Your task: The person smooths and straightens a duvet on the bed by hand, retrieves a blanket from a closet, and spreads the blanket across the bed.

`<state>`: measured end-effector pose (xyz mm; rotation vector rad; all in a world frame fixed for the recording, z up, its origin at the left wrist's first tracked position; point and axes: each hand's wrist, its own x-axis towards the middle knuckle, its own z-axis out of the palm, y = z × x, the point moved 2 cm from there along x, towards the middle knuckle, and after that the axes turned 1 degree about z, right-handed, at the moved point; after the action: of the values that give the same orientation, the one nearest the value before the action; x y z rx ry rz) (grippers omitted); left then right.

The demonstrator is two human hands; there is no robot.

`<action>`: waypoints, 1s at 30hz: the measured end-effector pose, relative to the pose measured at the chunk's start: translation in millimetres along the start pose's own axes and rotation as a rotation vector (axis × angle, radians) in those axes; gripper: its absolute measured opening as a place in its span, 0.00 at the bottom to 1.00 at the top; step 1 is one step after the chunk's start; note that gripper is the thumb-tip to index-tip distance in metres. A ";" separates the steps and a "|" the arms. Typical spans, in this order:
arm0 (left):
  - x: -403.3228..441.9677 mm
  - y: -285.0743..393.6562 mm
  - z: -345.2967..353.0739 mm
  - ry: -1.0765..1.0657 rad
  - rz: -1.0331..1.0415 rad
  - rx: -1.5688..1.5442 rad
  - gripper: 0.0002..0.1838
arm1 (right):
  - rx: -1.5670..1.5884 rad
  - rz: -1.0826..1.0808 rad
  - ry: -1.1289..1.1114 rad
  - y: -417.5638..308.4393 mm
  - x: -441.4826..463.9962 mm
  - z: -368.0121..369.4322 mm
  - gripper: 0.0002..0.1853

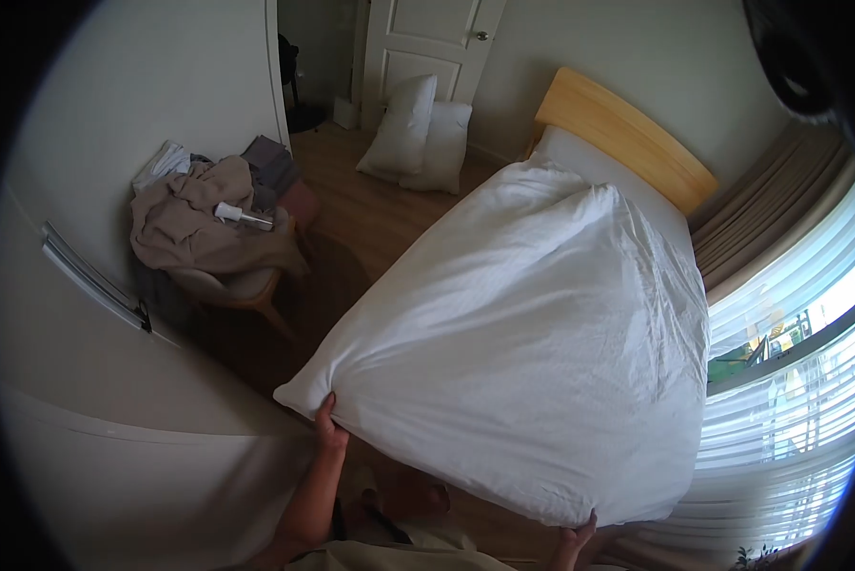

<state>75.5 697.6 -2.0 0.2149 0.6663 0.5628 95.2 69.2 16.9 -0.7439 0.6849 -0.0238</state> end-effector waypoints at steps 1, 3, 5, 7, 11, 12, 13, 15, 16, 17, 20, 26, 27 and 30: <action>11.5 -8.0 -25.0 0.040 -0.035 0.020 0.17 | 0.014 0.014 0.029 21.2 -15.3 12.7 0.31; 36.1 -27.4 -90.5 0.182 0.007 0.152 0.14 | -0.233 -0.118 -0.014 51.7 -35.8 9.0 0.30; 49.3 -21.3 -115.2 0.842 -0.375 0.018 0.10 | -0.467 -0.048 0.184 99.5 11.4 -88.6 0.28; 61.0 3.2 -119.7 0.835 -0.439 0.092 0.10 | -0.242 0.316 0.701 151.4 71.2 -184.9 0.26; 101.4 54.8 -77.0 0.619 -0.424 0.126 0.09 | -1.201 0.046 0.984 181.2 -0.7 25.6 0.30; 115.1 68.5 -60.2 0.600 -0.368 0.080 0.09 | -1.332 -0.054 0.906 197.1 -11.4 84.9 0.32; 123.1 82.7 -43.2 0.584 -0.316 0.036 0.09 | -1.473 -0.209 0.743 215.2 -11.6 127.7 0.28; 138.2 112.4 -13.9 0.440 -0.237 -0.007 0.11 | -1.600 -0.539 0.475 250.7 -15.1 216.3 0.28; 141.7 121.7 0.4 0.434 -0.242 0.004 0.11 | -1.669 -0.611 0.313 261.3 -10.8 256.7 0.28; 146.1 134.9 14.9 0.341 -0.146 0.119 0.12 | -1.728 -0.682 0.145 272.3 -4.3 294.2 0.28; 166.2 164.4 28.6 0.214 0.045 0.433 0.16 | -1.760 -0.740 0.008 304.9 38.0 375.7 0.29; 203.5 184.7 -10.3 0.354 0.057 1.714 0.10 | -1.968 -0.776 -0.093 326.2 152.1 486.6 0.28; 219.1 188.0 3.2 0.334 0.058 1.734 0.10 | -1.917 -0.670 -0.093 326.9 170.9 502.2 0.27; 276.5 188.4 43.5 0.159 -0.069 1.694 0.10 | -1.735 -0.616 -0.076 327.0 224.0 541.9 0.24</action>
<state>201.7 1007.6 -44.9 1.7245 1.1653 -0.1983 516.5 590.1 -28.5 -2.5849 0.2242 0.0485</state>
